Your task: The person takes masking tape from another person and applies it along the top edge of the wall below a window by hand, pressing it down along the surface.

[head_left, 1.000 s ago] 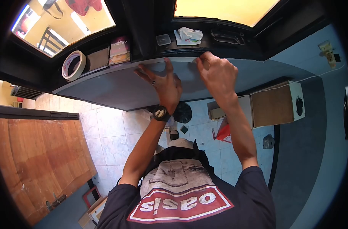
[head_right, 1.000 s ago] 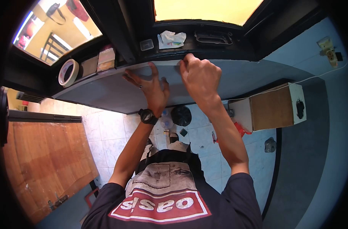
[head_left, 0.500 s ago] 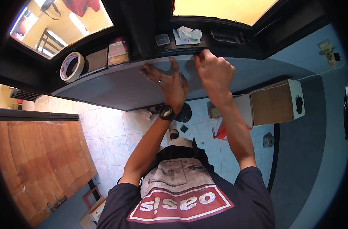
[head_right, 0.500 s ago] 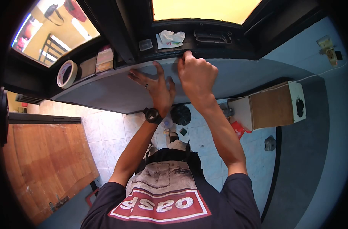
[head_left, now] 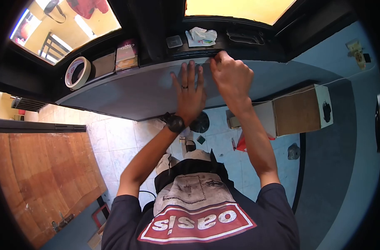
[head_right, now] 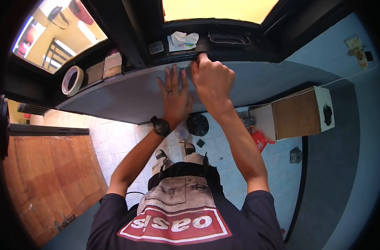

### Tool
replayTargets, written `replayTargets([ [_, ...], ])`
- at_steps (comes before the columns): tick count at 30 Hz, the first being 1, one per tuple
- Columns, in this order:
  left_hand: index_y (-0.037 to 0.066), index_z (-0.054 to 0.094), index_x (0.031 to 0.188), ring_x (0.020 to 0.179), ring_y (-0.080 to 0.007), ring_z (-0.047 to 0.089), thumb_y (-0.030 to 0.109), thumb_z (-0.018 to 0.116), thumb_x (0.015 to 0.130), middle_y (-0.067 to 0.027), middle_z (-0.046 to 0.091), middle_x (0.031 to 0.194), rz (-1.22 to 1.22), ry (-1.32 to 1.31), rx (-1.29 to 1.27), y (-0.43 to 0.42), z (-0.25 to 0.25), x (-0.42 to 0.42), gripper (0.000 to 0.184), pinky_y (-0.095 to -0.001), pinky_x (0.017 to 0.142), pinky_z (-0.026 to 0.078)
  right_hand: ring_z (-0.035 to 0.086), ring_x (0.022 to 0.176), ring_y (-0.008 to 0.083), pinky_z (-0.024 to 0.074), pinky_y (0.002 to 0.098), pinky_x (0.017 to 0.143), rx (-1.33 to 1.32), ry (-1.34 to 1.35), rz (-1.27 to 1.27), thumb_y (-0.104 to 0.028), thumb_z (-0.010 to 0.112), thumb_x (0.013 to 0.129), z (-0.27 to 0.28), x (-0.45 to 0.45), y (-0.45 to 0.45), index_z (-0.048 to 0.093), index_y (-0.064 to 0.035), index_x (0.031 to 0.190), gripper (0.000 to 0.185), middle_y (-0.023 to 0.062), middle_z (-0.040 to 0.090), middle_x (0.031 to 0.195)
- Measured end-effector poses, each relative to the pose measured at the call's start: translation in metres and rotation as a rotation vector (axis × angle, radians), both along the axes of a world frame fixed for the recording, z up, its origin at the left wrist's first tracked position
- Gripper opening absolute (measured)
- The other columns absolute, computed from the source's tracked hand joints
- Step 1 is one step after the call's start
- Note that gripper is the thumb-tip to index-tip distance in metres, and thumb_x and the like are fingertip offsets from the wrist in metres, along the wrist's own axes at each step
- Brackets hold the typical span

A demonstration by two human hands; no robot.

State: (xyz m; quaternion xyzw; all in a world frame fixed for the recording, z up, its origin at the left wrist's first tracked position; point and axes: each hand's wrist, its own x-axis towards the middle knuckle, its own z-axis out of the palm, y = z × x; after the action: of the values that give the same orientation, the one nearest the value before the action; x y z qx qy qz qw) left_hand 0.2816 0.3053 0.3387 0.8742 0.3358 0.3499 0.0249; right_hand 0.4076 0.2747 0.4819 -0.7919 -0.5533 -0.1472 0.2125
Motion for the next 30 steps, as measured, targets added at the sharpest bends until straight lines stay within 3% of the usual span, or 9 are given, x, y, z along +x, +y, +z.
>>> replayTargets([
  [3, -0.001, 0.036, 0.163, 0.163, -0.0485, 0.002, 0.02, 0.07, 0.089, -0.0222, 0.015, 0.176, 0.042, 0.159, 0.12, 0.012, -0.008, -0.002, 0.084, -0.0803, 0.121, 0.002, 0.077, 0.065, 0.0326, 0.0591, 0.0433, 0.058, 0.011, 0.006, -0.002, -0.033, 0.07, 0.098, -0.002, 0.0, 0.001, 0.072, -0.0121, 0.091, 0.022, 0.0138, 0.073, 0.066],
  [8, 0.001, 0.038, 0.162, 0.163, -0.0476, 0.002, 0.02, 0.07, 0.088, -0.0191, 0.019, 0.175, 0.088, 0.108, 0.223, 0.012, -0.006, 0.005, 0.083, -0.0809, 0.122, 0.003, 0.077, 0.065, 0.0327, 0.0589, 0.0437, 0.058, 0.009, 0.027, 0.025, -0.033, 0.07, 0.098, -0.001, 0.005, -0.002, 0.073, -0.0115, 0.093, 0.022, 0.0143, 0.073, 0.067],
  [16, 0.004, 0.039, 0.163, 0.162, -0.0452, 0.004, 0.02, 0.072, 0.086, -0.017, 0.025, 0.17, 0.178, 0.045, 0.221, 0.006, 0.001, 0.02, 0.085, -0.0798, 0.123, 0.004, 0.077, 0.073, 0.0375, 0.0612, 0.0442, 0.076, 0.012, 0.361, 0.266, -0.032, 0.072, 0.092, 0.02, 0.034, -0.027, 0.075, -0.0045, 0.102, 0.03, 0.0179, 0.075, 0.075],
  [22, 0.005, 0.037, 0.164, 0.16, -0.0439, 0.008, 0.022, 0.077, 0.086, -0.0163, 0.03, 0.165, 0.164, 0.005, 0.185, 0.004, 0.006, 0.018, 0.09, -0.0773, 0.124, 0.005, 0.077, 0.073, 0.0337, 0.0596, 0.0443, 0.071, -0.26, 0.42, 0.257, -0.033, 0.075, 0.094, 0.034, 0.05, -0.034, 0.076, -0.0037, 0.097, 0.03, 0.0153, 0.075, 0.074],
  [30, 0.011, 0.04, 0.164, 0.157, -0.042, 0.016, 0.024, 0.078, 0.085, -0.0128, 0.033, 0.163, 0.175, 0.012, 0.139, 0.0, 0.015, 0.016, 0.089, -0.0743, 0.125, 0.008, 0.075, 0.068, 0.0326, 0.0576, 0.0421, 0.064, -0.019, 0.263, 0.301, -0.035, 0.077, 0.093, 0.017, 0.045, -0.033, 0.075, -0.0068, 0.093, 0.028, 0.0156, 0.073, 0.071],
])
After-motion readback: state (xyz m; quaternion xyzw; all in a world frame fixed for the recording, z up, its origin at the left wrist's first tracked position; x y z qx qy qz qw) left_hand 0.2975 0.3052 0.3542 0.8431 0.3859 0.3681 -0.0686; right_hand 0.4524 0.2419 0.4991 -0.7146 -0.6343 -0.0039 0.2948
